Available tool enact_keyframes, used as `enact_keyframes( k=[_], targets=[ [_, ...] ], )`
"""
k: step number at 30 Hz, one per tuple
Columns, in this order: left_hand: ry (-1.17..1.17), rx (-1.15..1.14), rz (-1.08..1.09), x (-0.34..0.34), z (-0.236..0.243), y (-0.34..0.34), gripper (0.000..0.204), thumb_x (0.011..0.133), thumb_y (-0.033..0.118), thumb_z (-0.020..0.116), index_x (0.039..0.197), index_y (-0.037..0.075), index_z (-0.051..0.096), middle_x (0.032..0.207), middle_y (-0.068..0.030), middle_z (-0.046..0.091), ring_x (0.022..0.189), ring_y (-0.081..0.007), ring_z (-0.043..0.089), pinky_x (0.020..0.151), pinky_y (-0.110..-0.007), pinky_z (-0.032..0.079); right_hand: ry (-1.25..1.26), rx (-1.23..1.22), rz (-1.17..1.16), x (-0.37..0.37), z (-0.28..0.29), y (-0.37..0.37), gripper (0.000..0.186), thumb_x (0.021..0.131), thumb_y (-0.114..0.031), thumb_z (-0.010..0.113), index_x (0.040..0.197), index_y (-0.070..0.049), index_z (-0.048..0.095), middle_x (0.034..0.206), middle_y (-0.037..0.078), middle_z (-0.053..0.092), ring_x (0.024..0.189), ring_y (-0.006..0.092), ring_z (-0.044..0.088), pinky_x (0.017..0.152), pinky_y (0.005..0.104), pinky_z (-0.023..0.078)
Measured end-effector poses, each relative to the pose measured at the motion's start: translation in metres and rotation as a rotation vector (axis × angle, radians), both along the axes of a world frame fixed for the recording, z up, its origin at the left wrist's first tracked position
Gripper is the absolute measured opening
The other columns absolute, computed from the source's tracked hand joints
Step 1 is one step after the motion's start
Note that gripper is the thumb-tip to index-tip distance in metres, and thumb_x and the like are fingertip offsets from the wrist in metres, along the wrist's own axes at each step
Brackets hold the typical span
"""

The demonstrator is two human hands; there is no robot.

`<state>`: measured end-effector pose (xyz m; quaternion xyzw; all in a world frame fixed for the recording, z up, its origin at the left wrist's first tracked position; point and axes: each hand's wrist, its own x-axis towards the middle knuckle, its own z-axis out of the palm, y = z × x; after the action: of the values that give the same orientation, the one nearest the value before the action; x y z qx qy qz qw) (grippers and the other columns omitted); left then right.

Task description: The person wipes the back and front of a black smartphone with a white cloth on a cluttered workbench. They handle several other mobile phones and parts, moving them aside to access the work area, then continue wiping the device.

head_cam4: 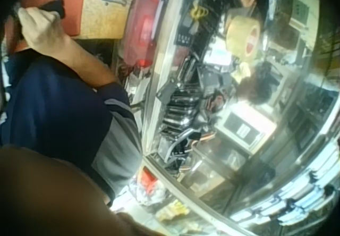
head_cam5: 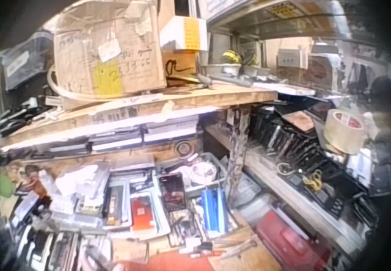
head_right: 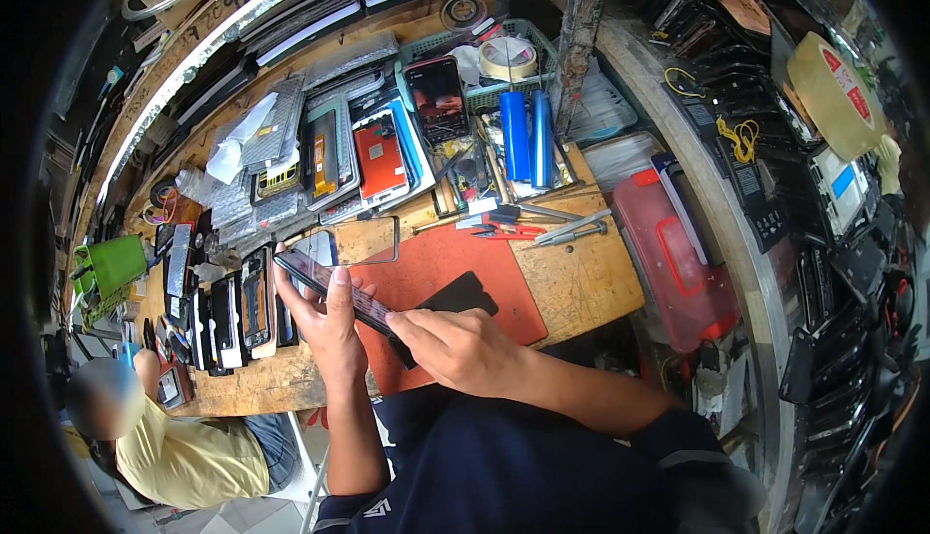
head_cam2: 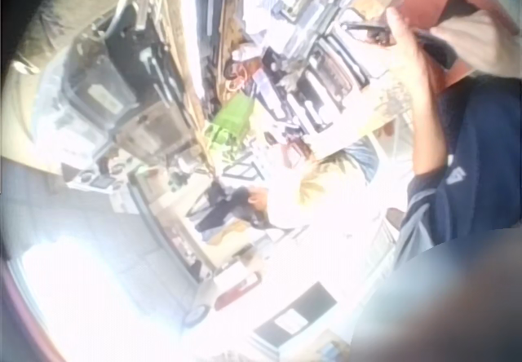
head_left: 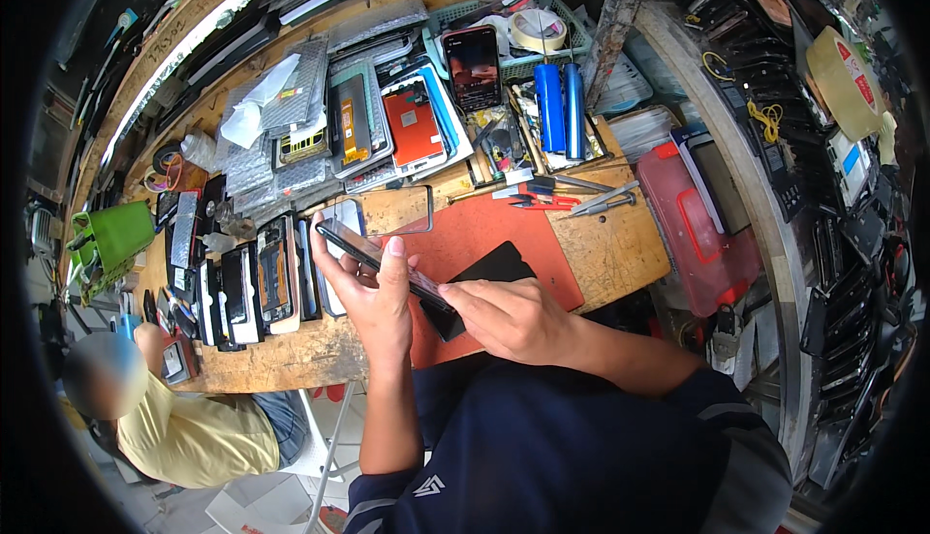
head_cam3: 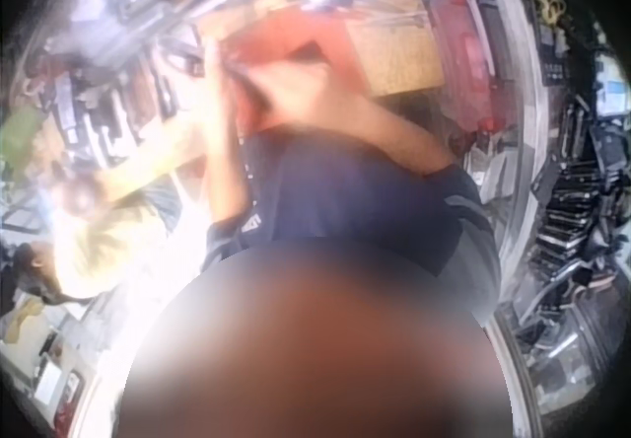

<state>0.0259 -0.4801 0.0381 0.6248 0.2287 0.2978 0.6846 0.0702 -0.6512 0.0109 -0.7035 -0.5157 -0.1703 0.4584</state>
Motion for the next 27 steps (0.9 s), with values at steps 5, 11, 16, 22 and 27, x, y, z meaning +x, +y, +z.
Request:
enact_keyframes(
  k=[5, 11, 16, 22, 27],
  targets=[
    [0.032, 0.238, 0.051, 0.0, -0.001, 0.001, 0.101, 0.09, 0.015, 0.088, 0.166, 0.017, 0.022, 0.119, -0.0099, 0.051, 0.103, -0.0148, 0.057, 0.081, -0.03, 0.059, 0.109, -0.005, 0.033, 0.0, -0.007, -0.002, 0.038, 0.083, 0.006, 0.073, 0.12, 0.01, 0.069, 0.098, 0.018, 0.074, 0.082, 0.0302, 0.077, 0.067, 0.0381, 0.064],
    [0.093, 0.433, 0.021, -0.007, 0.005, -0.004, 0.096, 0.081, 0.016, 0.095, 0.157, 0.013, 0.036, 0.122, -0.0084, 0.048, 0.104, -0.0168, 0.056, 0.085, -0.032, 0.059, 0.308, -0.182, 0.082, 0.003, -0.001, -0.008, 0.022, 0.09, -0.006, 0.073, 0.11, 0.002, 0.069, 0.091, 0.015, 0.069, 0.076, 0.0353, 0.072, 0.065, 0.0445, 0.059],
    [0.078, 0.588, -0.044, 0.0, 0.003, 0.0, 0.093, 0.08, 0.018, 0.096, 0.153, 0.012, 0.039, 0.121, -0.0085, 0.047, 0.104, -0.0184, 0.055, 0.084, -0.034, 0.059, 0.268, -0.246, 0.096, 0.02, 0.009, -0.002, 0.02, 0.09, -0.003, 0.072, 0.108, 0.002, 0.069, 0.094, 0.016, 0.069, 0.08, 0.0381, 0.071, 0.068, 0.0466, 0.057],
    [-0.04, 0.511, -0.049, 0.035, -0.012, 0.023, 0.089, 0.083, 0.018, 0.094, 0.15, 0.01, 0.036, 0.122, -0.0092, 0.046, 0.103, -0.018, 0.06, 0.08, -0.033, 0.059, 0.224, -0.142, 0.135, 0.062, 0.003, 0.024, 0.017, 0.092, -0.002, 0.068, 0.108, 0.002, 0.068, 0.093, 0.018, 0.067, 0.087, 0.0414, 0.069, 0.074, 0.0485, 0.055],
    [0.012, 0.436, 0.039, 0.033, -0.03, 0.019, 0.088, 0.085, 0.02, 0.094, 0.15, 0.009, 0.035, 0.122, -0.0109, 0.046, 0.102, -0.0188, 0.063, 0.08, -0.034, 0.059, 0.31, -0.267, 0.156, 0.069, -0.008, 0.023, 0.016, 0.093, -0.003, 0.068, 0.108, 0.001, 0.07, 0.094, 0.018, 0.069, 0.088, 0.0417, 0.069, 0.077, 0.0494, 0.055]
  ],
)
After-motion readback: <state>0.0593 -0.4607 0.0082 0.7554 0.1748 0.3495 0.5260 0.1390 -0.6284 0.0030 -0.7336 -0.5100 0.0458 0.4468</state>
